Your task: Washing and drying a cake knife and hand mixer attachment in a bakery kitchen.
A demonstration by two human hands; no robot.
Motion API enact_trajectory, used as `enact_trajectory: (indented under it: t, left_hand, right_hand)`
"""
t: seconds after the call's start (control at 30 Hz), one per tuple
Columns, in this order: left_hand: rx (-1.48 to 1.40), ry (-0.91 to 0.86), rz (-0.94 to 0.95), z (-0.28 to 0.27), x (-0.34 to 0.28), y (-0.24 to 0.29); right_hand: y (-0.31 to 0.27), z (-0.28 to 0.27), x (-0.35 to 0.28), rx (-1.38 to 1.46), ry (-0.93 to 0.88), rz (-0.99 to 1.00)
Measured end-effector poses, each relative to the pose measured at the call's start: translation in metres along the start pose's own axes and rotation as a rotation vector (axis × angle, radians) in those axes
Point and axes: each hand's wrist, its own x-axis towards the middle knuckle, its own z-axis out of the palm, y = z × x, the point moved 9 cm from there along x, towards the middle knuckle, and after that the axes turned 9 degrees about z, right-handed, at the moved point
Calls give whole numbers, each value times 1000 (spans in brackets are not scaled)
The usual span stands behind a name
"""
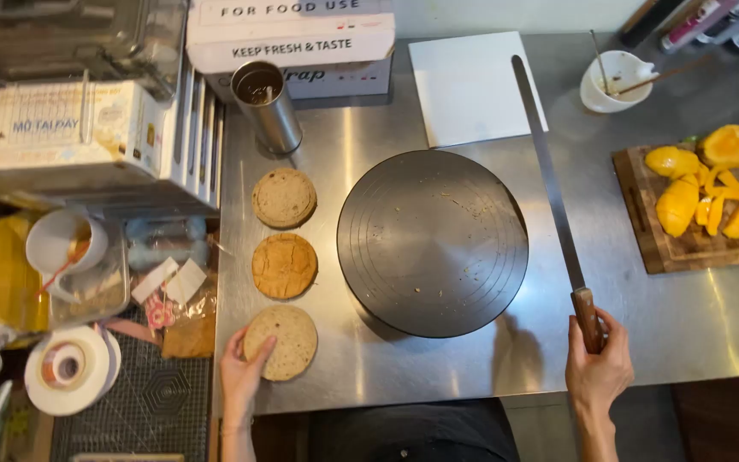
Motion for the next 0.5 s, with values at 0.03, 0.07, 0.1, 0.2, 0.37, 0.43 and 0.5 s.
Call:
enact_trajectory:
  t: [0.03, 0.07, 0.1, 0.2, 0.37, 0.43, 0.5]
  left_hand:
    - [10, -37, 25, 7, 1, 26]
    - [306, 8, 119, 5, 1, 59]
    - [594, 56, 226, 10, -1, 94]
    - [726, 241, 605, 18, 9, 129]
    - [129, 17, 852, 156, -31, 253]
    - [-11, -146, 895, 244, -76, 316]
    - [25, -432, 962, 348, -143, 366]
  right_hand:
    - [-8, -7, -1, 4, 29, 36]
    - [-17, -13, -2, -2, 34, 49]
    - [-24, -21, 0, -11, 44, 63]
    - [-57, -48, 1, -154, 199, 17]
    - [-34, -89, 3, -121, 268, 193]
    - [-8, -118, 11, -80, 291, 270]
    - [39, -145, 19, 12, 207, 460]
